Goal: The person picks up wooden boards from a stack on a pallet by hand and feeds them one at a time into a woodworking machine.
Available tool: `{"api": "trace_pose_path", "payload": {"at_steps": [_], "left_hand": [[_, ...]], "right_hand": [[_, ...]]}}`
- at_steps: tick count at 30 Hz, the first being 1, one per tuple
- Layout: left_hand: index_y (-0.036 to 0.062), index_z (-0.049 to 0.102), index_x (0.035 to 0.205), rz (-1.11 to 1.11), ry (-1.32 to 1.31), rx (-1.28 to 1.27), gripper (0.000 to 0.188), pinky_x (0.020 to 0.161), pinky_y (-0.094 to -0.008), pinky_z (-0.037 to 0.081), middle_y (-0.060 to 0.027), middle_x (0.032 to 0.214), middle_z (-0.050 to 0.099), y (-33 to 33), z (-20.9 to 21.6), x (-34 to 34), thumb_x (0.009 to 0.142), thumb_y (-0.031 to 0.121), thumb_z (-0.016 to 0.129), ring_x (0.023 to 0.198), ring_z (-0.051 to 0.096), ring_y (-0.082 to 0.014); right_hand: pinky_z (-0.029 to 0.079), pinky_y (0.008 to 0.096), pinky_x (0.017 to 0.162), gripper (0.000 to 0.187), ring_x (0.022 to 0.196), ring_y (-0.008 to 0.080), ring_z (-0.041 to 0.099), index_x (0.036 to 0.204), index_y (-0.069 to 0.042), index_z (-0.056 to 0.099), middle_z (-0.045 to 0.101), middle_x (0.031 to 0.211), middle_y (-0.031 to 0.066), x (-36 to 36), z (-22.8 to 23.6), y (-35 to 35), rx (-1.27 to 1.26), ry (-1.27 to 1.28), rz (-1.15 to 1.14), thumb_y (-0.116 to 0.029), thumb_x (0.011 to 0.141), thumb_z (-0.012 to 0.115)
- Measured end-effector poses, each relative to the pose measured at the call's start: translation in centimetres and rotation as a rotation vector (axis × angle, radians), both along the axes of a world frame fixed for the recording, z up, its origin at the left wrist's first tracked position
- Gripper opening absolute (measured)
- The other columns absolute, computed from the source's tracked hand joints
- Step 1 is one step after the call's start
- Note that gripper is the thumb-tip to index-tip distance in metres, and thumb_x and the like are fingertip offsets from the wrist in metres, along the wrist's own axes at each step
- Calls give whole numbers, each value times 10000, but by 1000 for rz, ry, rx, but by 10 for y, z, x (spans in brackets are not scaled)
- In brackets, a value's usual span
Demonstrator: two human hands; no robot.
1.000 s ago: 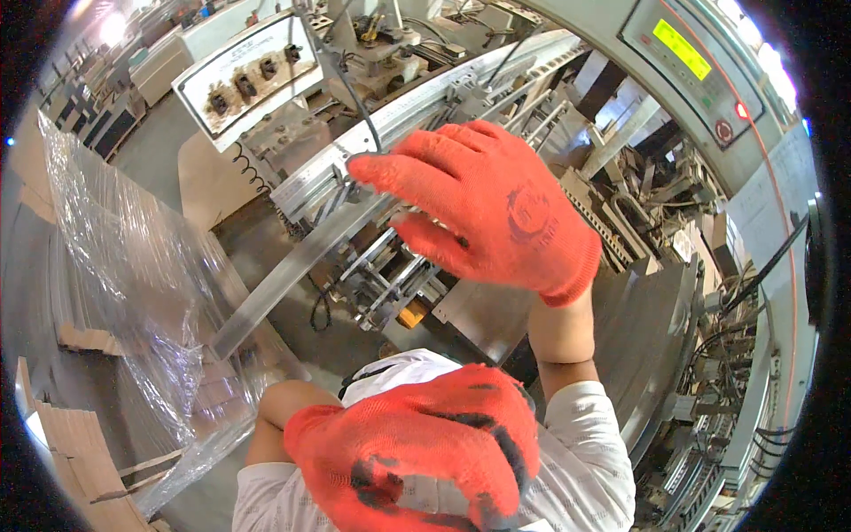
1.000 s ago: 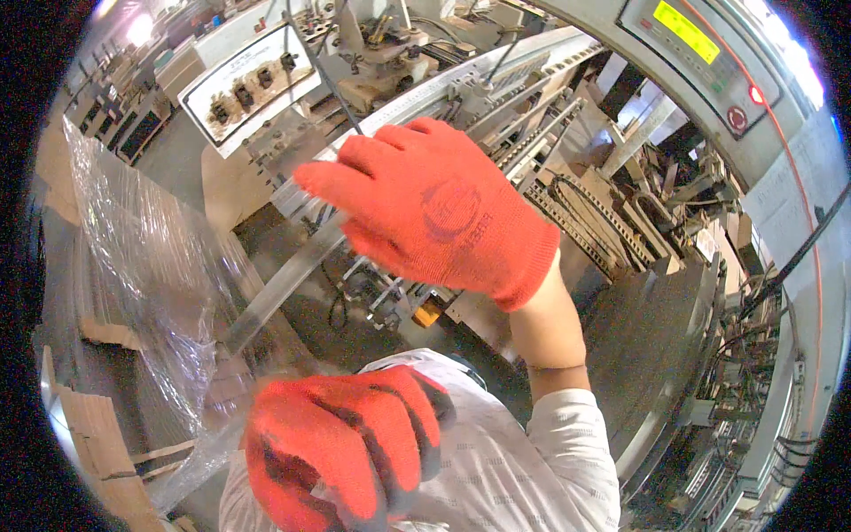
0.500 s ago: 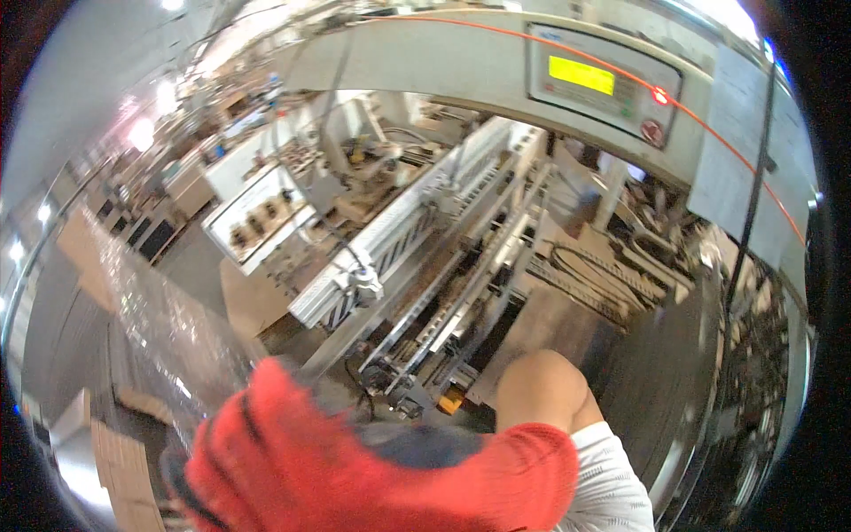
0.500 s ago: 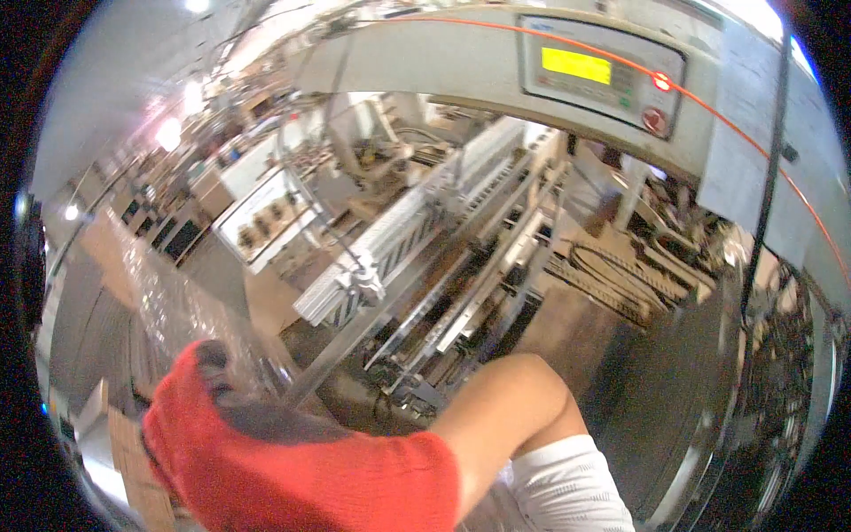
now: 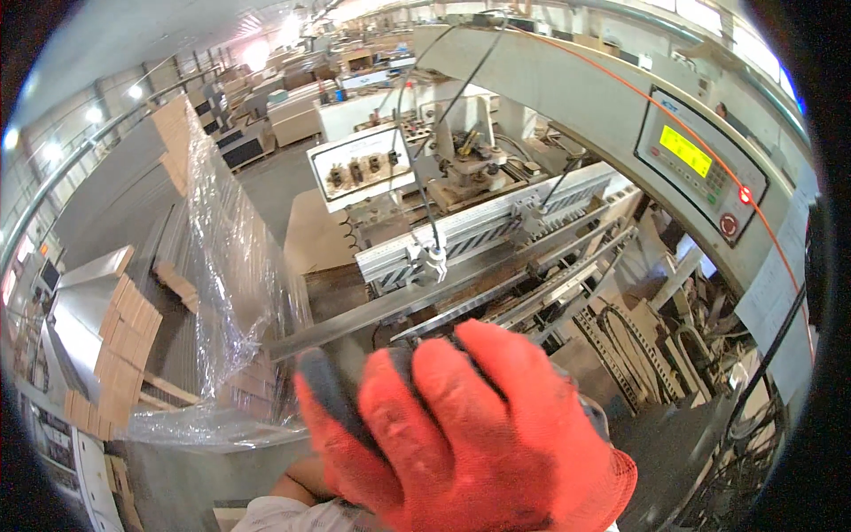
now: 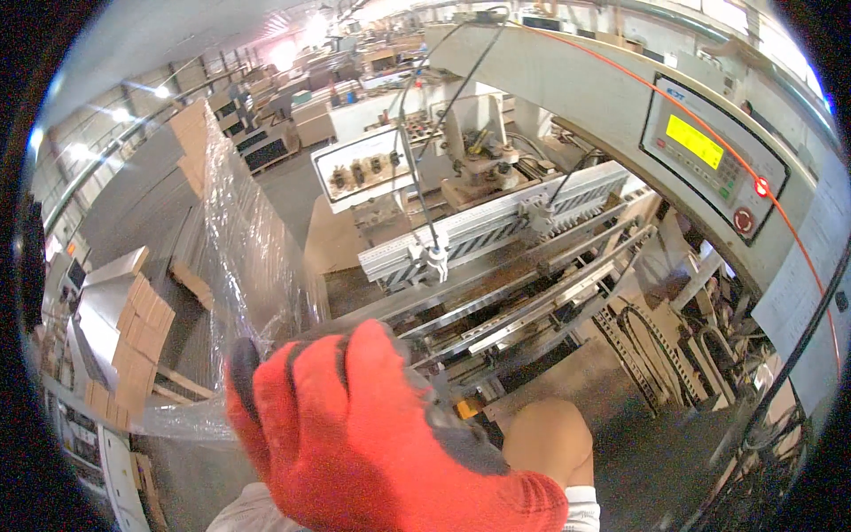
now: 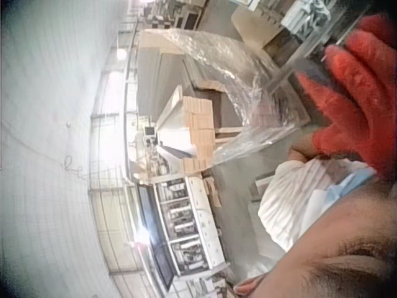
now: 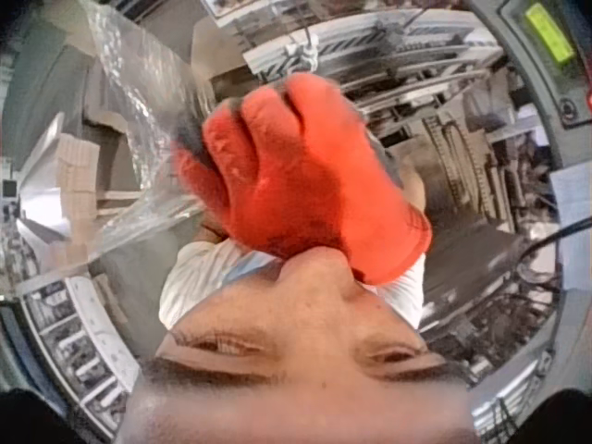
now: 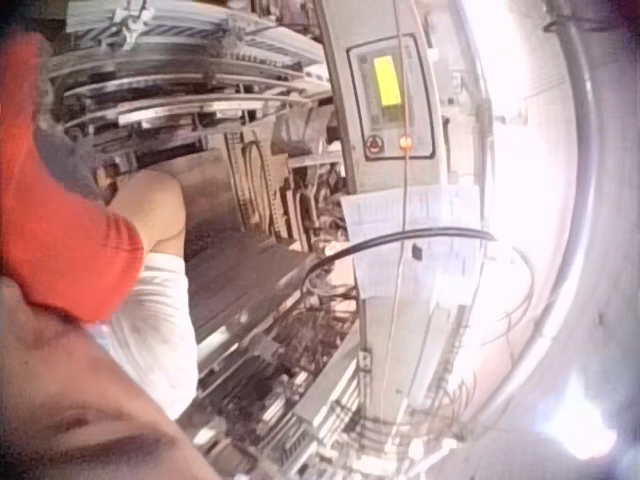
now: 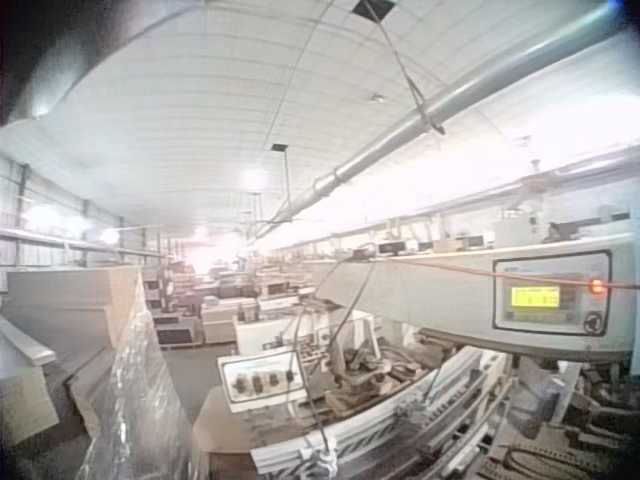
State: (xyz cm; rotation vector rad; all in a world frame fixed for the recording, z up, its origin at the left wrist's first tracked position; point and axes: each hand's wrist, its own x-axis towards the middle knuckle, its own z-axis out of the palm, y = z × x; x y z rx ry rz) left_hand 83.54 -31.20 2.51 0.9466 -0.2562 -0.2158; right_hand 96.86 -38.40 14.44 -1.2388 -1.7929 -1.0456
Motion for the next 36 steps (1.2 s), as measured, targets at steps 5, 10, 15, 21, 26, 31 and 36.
{"api": "trace_pose_path", "payload": {"at_steps": [5,10,15,21,26,31,36], "left_hand": [[-15,599,947,-26,28,-4,191,875,-401,437,-183,1063,582,-13,3,-8,916,172,617,972,562,-315],[-15,597,947,71,15,55,194,876,-399,436,-185,1062,581,-6,18,-42,920,176,618,972,561,-314],[-22,588,946,270,-377,264,242,864,-392,438,-180,1026,592,39,49,-28,936,216,630,985,557,-306],[14,615,934,363,-785,402,147,810,-368,454,-111,957,619,108,75,-25,865,142,637,988,574,-267],[36,682,935,464,-775,398,246,872,-439,452,-157,1020,643,121,91,-51,814,250,684,972,593,-320],[-25,705,1035,633,-874,-615,387,867,-523,457,-194,1065,612,66,106,-26,832,293,790,973,600,-364],[-49,705,1038,663,-1029,-179,454,789,-475,493,-178,998,616,88,106,-43,812,331,806,932,631,-359]], "right_hand": [[461,373,721,168,813,237,524,932,-75,653,526,859,60,3,14,-31,-82,-36,-88,-216,844,683],[467,391,735,208,839,235,546,984,-92,670,543,878,65,-23,38,-38,-256,-38,-148,-263,865,678],[518,390,714,331,755,260,629,1086,-33,715,652,841,75,-18,46,-20,-314,-78,-281,-161,781,700],[496,428,808,358,879,360,633,1183,-20,672,664,951,165,2,18,3,-409,70,-478,-16,828,630],[506,438,761,384,851,317,644,1216,-94,661,664,930,106,2,-16,33,-544,121,-443,-109,833,689],[501,436,757,410,854,315,643,1239,-84,640,663,938,109,6,-44,34,-757,177,-382,-131,834,682],[513,427,761,415,910,333,657,1250,-86,630,687,998,117,8,-79,43,-903,290,-234,-210,855,660]]}}
